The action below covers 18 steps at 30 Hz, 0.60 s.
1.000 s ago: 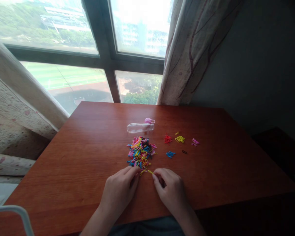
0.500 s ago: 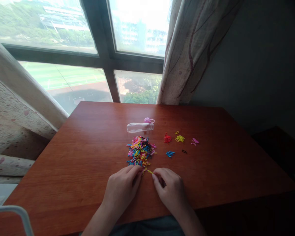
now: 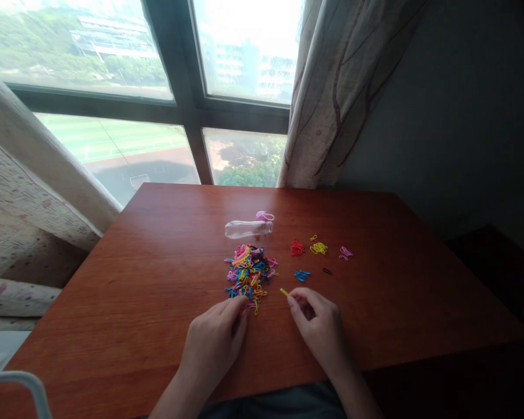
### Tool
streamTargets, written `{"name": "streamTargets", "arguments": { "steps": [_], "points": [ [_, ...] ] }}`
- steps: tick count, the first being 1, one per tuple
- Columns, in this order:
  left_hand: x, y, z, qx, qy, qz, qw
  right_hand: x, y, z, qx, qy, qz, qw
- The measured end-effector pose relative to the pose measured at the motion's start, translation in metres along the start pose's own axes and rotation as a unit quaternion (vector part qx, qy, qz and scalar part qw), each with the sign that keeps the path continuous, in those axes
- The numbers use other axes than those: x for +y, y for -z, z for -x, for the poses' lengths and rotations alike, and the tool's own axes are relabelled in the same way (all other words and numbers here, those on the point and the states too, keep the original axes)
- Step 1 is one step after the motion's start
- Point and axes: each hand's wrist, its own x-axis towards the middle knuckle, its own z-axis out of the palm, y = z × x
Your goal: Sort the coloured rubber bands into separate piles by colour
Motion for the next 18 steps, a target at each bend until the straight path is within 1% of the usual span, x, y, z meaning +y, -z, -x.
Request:
{"name": "streamTargets", "arguments": {
  "steps": [6,10,14,18],
  "points": [
    [-0.009,0.005,0.005,0.019,0.015,0.012,1.0,0.031,0.04,-0.035,0.088,-0.014,0.077,0.993],
    [-0.016,0.007,0.007,0.023,0.023,0.005,0.999,0.048,0.061,-0.061,0.13,-0.011,0.128,0.983],
    [-0.017,0.007,0.007,0.024,0.021,-0.005,0.999,0.056,0.067,-0.078,0.146,-0.014,0.16,0.976],
    [-0.015,0.007,0.006,0.027,0.02,-0.004,0.999,0.065,0.063,-0.083,0.15,-0.012,0.192,0.97]
  ]
}}
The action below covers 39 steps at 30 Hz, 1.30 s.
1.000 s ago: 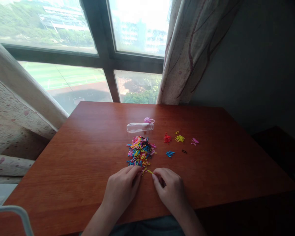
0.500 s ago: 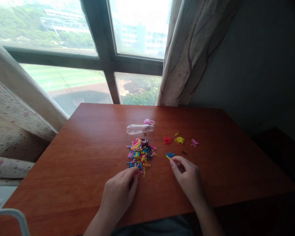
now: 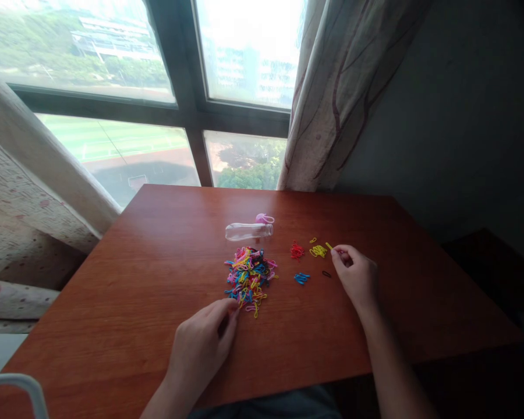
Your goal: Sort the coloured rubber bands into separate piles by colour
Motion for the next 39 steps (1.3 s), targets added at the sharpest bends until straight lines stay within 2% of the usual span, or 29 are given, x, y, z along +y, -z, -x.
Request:
{"name": "streamTargets", "arguments": {
  "steps": [9,20,28,33,39],
  "points": [
    [0.001,0.002,-0.001,-0.014,0.008,0.006,1.0,0.008,-0.016,-0.001,-0.056,0.029,0.039,0.997],
    [0.003,0.003,-0.001,-0.006,0.016,0.023,1.0,-0.003,-0.013,-0.001,-0.058,0.036,0.028,0.997],
    [0.002,0.003,-0.001,-0.008,0.045,0.033,0.998,-0.038,-0.02,0.043,-0.101,0.062,-0.054,0.991],
    [0.005,0.003,-0.002,-0.017,0.056,-0.001,0.998,-0.064,-0.027,0.077,-0.14,0.072,-0.117,0.981],
    [0.006,0.0,-0.003,-0.035,0.045,-0.039,0.998,-0.077,-0.027,0.091,-0.176,0.087,-0.125,0.973]
  ]
}}
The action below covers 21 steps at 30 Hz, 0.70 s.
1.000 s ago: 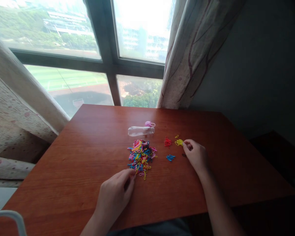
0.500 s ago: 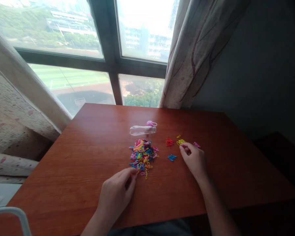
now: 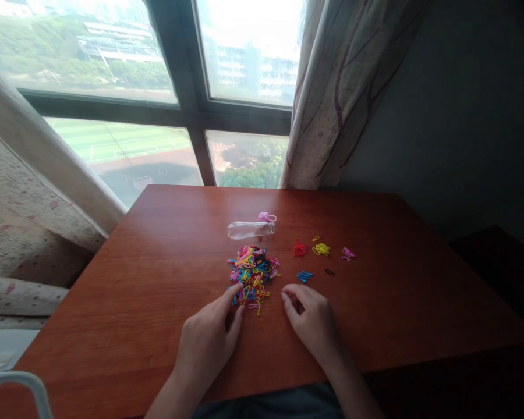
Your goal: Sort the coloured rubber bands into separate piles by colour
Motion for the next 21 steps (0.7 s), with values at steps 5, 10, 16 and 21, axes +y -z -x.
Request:
{"name": "streamTargets", "arguments": {
  "steps": [5,10,16,21],
  "points": [
    [-0.0004,-0.0009,-0.0003,0.013,-0.031,0.013,0.999,-0.0017,0.0029,0.0,-0.002,-0.007,-0.008,1.0],
    [0.0,0.0021,0.0017,0.026,-0.023,0.032,0.999,-0.0016,0.0024,-0.0001,0.007,-0.003,-0.005,1.0],
    [-0.0002,0.0038,0.0022,0.039,0.01,0.018,0.999,-0.0021,0.0032,-0.0012,0.001,0.004,-0.001,1.0],
    [-0.0021,0.0036,0.0047,0.032,0.025,-0.015,0.999,-0.0018,0.0033,-0.0008,-0.008,-0.002,-0.007,1.0]
  ]
}}
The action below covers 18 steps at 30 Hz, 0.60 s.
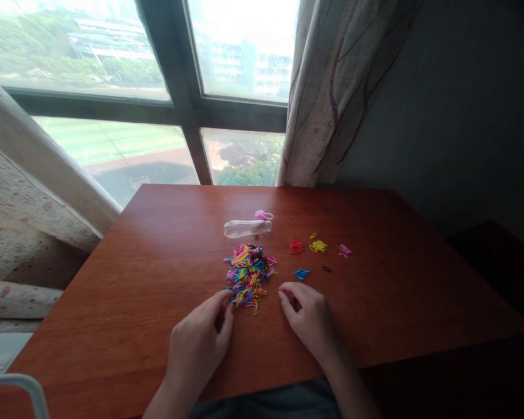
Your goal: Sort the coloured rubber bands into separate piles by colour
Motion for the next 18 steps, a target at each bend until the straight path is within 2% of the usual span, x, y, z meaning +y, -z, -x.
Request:
{"name": "streamTargets", "arguments": {
  "steps": [7,18],
  "points": [
    [-0.0026,0.0024,0.0009,-0.003,0.024,-0.053,0.998,-0.0018,0.0008,-0.0003,-0.003,-0.005,-0.008,1.0],
    [-0.0073,0.003,0.0002,-0.003,0.022,-0.038,0.999,-0.002,0.0007,0.0015,0.002,0.006,0.004,1.0]
  ]
}}
